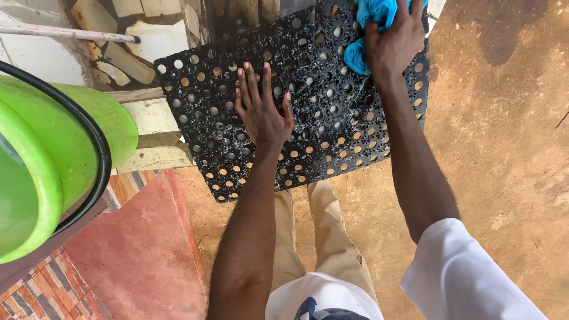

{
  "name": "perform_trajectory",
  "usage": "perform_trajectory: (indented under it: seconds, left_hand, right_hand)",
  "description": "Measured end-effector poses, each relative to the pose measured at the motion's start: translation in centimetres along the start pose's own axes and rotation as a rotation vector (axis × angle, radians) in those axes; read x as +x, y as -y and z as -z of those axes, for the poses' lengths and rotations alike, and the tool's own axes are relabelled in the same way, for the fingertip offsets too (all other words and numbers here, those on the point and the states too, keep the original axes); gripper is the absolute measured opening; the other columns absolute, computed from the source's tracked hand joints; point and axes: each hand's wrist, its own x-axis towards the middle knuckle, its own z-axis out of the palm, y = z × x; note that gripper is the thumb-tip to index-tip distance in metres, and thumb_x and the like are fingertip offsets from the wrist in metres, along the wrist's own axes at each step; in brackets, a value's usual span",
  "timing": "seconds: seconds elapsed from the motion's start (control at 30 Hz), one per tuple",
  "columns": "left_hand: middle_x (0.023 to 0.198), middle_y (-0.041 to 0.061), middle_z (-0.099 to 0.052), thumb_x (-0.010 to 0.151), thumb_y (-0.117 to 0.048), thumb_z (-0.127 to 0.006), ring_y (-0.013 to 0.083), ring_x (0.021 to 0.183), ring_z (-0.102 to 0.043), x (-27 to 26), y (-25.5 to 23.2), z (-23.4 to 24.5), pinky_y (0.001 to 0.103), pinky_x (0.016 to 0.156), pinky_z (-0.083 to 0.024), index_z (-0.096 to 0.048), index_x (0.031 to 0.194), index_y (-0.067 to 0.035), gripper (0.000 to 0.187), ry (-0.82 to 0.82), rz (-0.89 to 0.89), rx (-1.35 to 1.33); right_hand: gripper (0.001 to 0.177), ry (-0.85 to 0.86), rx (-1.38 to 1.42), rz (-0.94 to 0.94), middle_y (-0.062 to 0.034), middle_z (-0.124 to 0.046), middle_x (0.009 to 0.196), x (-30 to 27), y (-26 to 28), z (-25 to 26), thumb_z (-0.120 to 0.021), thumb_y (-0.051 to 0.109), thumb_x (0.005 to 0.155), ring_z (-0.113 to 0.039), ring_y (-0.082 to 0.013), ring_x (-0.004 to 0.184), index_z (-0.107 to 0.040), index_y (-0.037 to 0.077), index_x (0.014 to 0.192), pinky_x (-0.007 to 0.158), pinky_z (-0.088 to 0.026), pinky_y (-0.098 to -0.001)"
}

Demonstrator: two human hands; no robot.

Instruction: Cleaning a rubber mat using a cloth and soapy water.

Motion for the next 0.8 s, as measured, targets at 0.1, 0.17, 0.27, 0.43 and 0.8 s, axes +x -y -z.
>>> perform_trajectory:
  seconds: [0.1, 0.17, 0.27, 0.43, 0.8]
  left_hand:
    - [0.172, 0.014, -0.017, 0.106, -0.05, -0.042, 0.0316, 0.161, -0.014, -0.1, 0.1, 0.1, 0.053, 0.126, -0.019, -0.028, 0.165, -0.023, 0.066, 0.029, 0.025, 0.017]
    - [0.173, 0.014, -0.017, 0.108, -0.05, -0.042, 0.0312, 0.161, -0.014, 0.1, 0.1, 0.0, 0.054, 0.128, -0.018, -0.028, 0.165, -0.023, 0.065, -0.01, 0.005, -0.003]
    - [0.173, 0.014, -0.017, 0.107, -0.049, -0.041, 0.0311, 0.162, -0.014, 0.1, -0.1, 0.3, 0.053, 0.127, -0.019, -0.028, 0.166, -0.023, 0.065, 0.01, 0.005, 0.0]
    - [0.173, 0.014, -0.017, 0.107, -0.05, -0.04, 0.031, 0.161, -0.014, 0.2, 0.2, 0.3, 0.053, 0.127, -0.018, -0.027, 0.165, -0.023, 0.066, 0.016, 0.021, 0.015]
    - [0.174, 0.013, -0.014, 0.107, -0.053, -0.04, 0.0299, 0.162, -0.011, -0.6, 0.2, -0.2, 0.052, 0.127, -0.017, -0.024, 0.166, -0.025, 0.067, 0.062, 0.042, 0.055]
  right_hand:
    - [0.063, 0.071, -0.053, 0.046, -0.0222, -0.061, 0.117, -0.9, -0.3, 0.8, -0.073, 0.003, 0.069, -0.068, -0.0344, 0.083, -0.066, 0.008, 0.132, 0.068, -0.059, -0.0446]
    - [0.059, 0.308, -0.069, -0.116, -0.0142, -0.065, 0.104, -2.4, 0.5, 2.8, -0.072, 0.008, 0.073, -0.069, -0.0315, 0.085, -0.068, 0.015, 0.131, 0.071, -0.059, -0.0444]
    - [0.056, 0.42, -0.017, -0.179, -0.0159, -0.062, 0.097, -8.1, 3.4, 7.7, -0.071, 0.009, 0.072, -0.066, -0.0345, 0.083, -0.069, 0.014, 0.127, 0.07, -0.055, -0.0485]
    - [0.049, 0.431, 0.065, -0.259, -0.0146, -0.061, 0.096, -12.9, 5.1, 9.3, -0.071, 0.012, 0.073, -0.065, -0.0324, 0.076, -0.069, 0.012, 0.122, 0.063, -0.052, -0.0469]
    - [0.062, 0.029, -0.071, 0.089, -0.0153, -0.065, 0.117, -2.9, 1.1, 1.2, -0.076, 0.003, 0.073, -0.065, -0.0221, 0.071, -0.067, 0.012, 0.133, 0.056, -0.053, -0.039]
